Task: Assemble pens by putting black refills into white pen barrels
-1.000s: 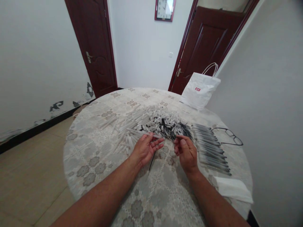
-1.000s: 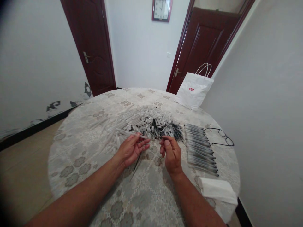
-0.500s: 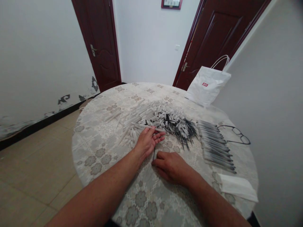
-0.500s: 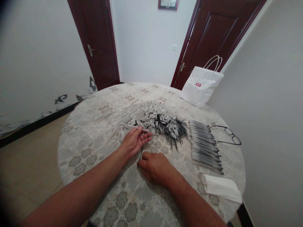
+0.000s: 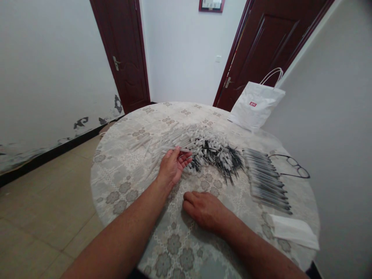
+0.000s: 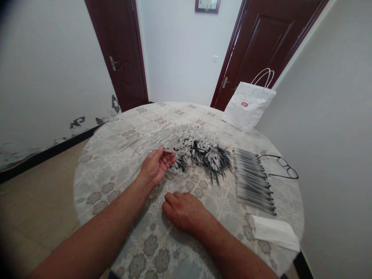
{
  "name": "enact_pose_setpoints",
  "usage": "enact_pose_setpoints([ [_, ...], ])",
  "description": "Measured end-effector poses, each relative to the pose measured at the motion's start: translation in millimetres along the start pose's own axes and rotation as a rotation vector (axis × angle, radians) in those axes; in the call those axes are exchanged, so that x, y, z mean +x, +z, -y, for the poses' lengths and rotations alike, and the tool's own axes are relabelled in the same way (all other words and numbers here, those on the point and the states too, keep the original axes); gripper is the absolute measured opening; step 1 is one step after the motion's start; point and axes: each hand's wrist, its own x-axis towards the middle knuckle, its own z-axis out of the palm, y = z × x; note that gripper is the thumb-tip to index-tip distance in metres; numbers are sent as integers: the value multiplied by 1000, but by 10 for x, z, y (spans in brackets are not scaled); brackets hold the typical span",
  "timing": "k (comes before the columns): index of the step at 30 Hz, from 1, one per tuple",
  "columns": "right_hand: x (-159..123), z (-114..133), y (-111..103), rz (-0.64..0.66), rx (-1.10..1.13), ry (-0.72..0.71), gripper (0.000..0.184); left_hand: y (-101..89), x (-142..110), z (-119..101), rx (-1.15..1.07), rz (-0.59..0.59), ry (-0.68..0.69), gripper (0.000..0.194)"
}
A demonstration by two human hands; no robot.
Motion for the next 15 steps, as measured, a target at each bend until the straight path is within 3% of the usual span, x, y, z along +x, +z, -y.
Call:
enact_pose_setpoints([
  [3, -41, -103, 48, -168, 145, 83, 15, 28, -31, 7, 12, 15, -41, 19],
  [6, -128, -270, 69, -549, 413, 318, 18, 48, -67, 31, 45, 38, -89, 19],
  [10, -239, -529, 42, -1035, 821, 693, 37, 51, -95, 83, 81, 67, -126, 18],
  [15, -266, -799, 32, -1293, 1202, 847, 32, 44, -102, 133, 88, 68, -165, 18],
])
